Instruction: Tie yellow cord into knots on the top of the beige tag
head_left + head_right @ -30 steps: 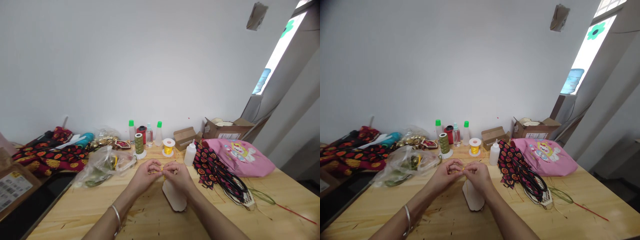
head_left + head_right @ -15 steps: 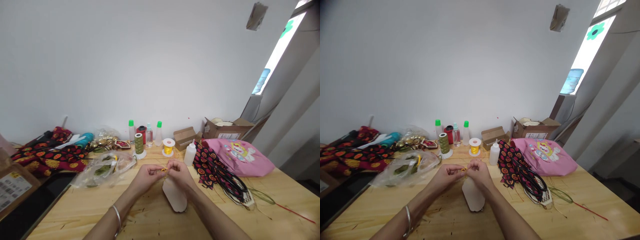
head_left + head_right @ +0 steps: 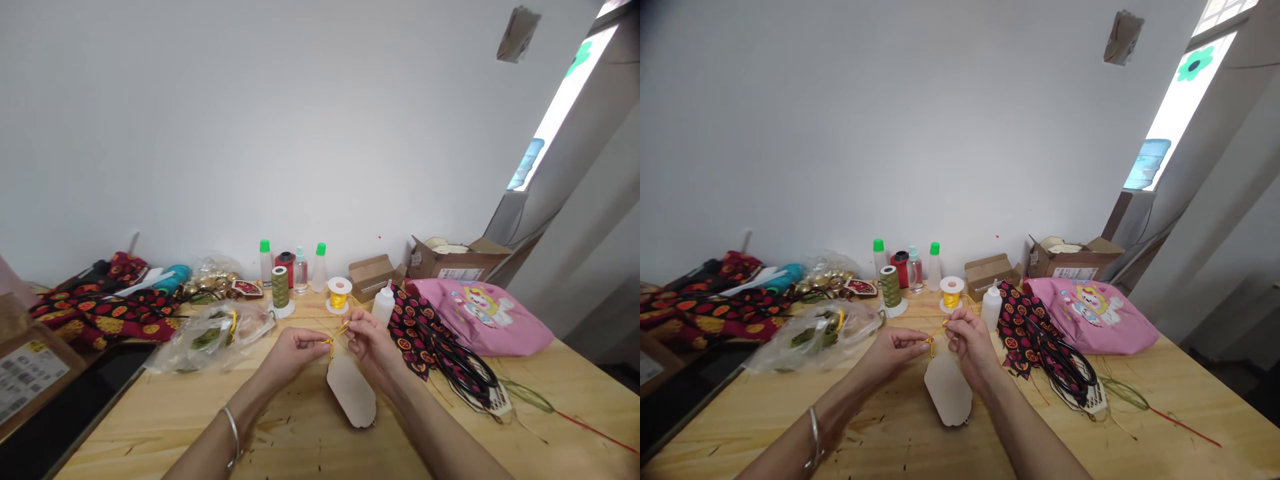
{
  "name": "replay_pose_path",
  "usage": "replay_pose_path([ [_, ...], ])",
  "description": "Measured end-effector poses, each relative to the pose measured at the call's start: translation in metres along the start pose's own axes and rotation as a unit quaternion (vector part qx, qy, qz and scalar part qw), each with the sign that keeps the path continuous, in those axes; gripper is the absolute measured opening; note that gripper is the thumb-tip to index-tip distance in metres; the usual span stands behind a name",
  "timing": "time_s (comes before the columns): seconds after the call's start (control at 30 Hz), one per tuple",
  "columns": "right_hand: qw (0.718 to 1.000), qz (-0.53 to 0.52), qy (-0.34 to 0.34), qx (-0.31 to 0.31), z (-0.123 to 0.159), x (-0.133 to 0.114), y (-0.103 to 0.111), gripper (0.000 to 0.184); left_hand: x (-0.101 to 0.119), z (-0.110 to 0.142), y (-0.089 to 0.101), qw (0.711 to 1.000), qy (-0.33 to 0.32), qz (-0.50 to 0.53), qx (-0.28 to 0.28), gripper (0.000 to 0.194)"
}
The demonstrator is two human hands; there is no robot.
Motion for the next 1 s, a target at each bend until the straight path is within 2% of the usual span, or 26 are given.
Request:
replay_pose_path([
  [0.17,0.999,0.019,0.038,0.022,-0.001,-0.008,0.000,0.022,0.000,0.000,0.001,1.000,0.004,0.017,-0.003,0.023],
  [0.33,0.994,0.087,0.058,0.030,-0.001,-0.009,-0.001,0.023,-0.004,0.001,0.002,0.999,0.044,0.009,0.010,0.030],
  [0.43,0.992,0.106,0.059,0.015,-0.001,-0.007,-0.004,0.022,-0.003,0.002,0.003,0.998,0.054,-0.015,0.007,0.023],
  [0.6,0.993,0.086,0.068,-0.036,0.002,-0.008,-0.010,0.020,0.003,0.002,0.005,0.995,0.046,-0.075,0.037,0.020],
  [0.7,0.993,0.068,0.049,-0.081,0.004,-0.009,-0.013,0.018,0.004,0.002,0.005,0.993,0.043,-0.096,0.045,0.021],
  [0.83,0.991,0.036,-0.010,-0.127,0.007,-0.008,-0.015,0.016,0.002,0.004,0.002,0.992,0.039,-0.113,0.033,0.021],
  [1.0,0.993,-0.010,-0.025,-0.117,0.007,-0.007,-0.010,0.026,0.002,0.007,-0.004,0.994,0.039,-0.103,-0.008,0.022],
])
Point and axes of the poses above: each hand's wrist, its own z-axis away from the middle knuckle, its own y-axis out of the back of the hand, x = y × z, the point moved 4 cm from there along -z, towards the middle knuckle, and after that the axes turned 2 degrees about -x, right-handed, at the moved point
